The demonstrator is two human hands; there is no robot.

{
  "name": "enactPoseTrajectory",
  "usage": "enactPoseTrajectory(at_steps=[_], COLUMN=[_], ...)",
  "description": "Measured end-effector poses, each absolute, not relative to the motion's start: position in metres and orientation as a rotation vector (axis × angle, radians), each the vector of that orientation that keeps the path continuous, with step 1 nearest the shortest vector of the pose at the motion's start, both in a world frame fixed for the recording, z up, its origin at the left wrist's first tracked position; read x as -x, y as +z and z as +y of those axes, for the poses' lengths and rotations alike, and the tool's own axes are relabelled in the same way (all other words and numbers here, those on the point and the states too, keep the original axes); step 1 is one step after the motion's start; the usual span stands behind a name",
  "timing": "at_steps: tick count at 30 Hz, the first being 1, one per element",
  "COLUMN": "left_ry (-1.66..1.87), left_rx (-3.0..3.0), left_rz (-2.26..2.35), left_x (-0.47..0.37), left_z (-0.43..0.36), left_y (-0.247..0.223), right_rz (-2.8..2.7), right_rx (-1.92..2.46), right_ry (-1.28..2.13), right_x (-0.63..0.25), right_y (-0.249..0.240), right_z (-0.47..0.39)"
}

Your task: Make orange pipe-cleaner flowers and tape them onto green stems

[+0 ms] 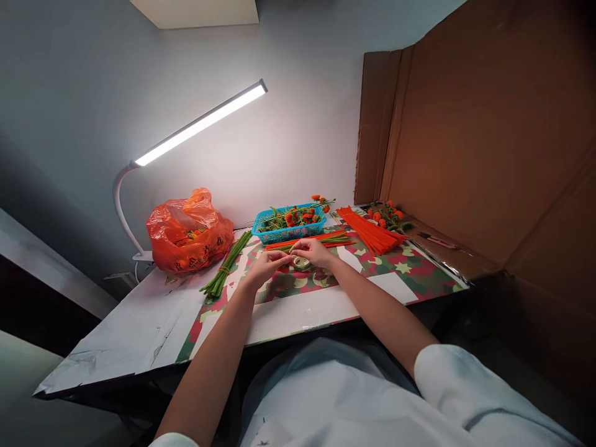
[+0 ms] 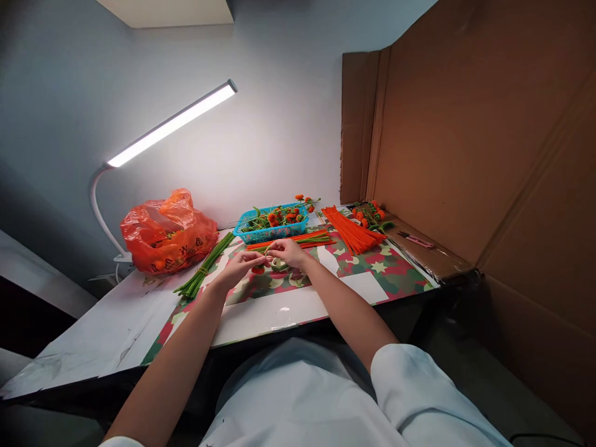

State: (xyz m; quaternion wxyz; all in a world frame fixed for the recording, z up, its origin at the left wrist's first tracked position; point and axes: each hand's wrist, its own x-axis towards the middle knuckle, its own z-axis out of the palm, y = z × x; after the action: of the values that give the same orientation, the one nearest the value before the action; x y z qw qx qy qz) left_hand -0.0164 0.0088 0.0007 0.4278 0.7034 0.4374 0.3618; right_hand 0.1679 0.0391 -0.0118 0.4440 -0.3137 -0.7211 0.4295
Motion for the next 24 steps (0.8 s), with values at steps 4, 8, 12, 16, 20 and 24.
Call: enactPoseTrajectory(at_steps=[4,8,12,16,20,24], left_ry=[0.822,0.866,0.973,1.141,1.179,1.107], left_rx=[-1.626,-1.616,-1.697,-1.92,-2.096,-2.105], left_rz=[0.934,0.954,1.154,1.304,1.482,1.489], left_x=[0.018,0.015,0.008,0.003,0.004,0.007], left_z=[0.006,0.005,0.004,0.001,0.001,0.003], left_y=[0.005,0.005,0.001,-0.001,-0.001,-0.001], right_rz=[-1.761,-1.734,-1.734,-1.758,-1.804,-1.814], right_rx=[0.674,0.691,0.779,0.907,0.962,0.918], right_ry=[1.222,1.255,1.143,1.012,0.961,0.925], right_x=[-0.169,-0.167,-0.164,-0.162,-0.162,-0.164], right_y=[-0.005,-0.005,-0.011,-0.019,-0.022,-0.022], right_z=[0.035,0.034,0.038,0.044,0.044,0.042])
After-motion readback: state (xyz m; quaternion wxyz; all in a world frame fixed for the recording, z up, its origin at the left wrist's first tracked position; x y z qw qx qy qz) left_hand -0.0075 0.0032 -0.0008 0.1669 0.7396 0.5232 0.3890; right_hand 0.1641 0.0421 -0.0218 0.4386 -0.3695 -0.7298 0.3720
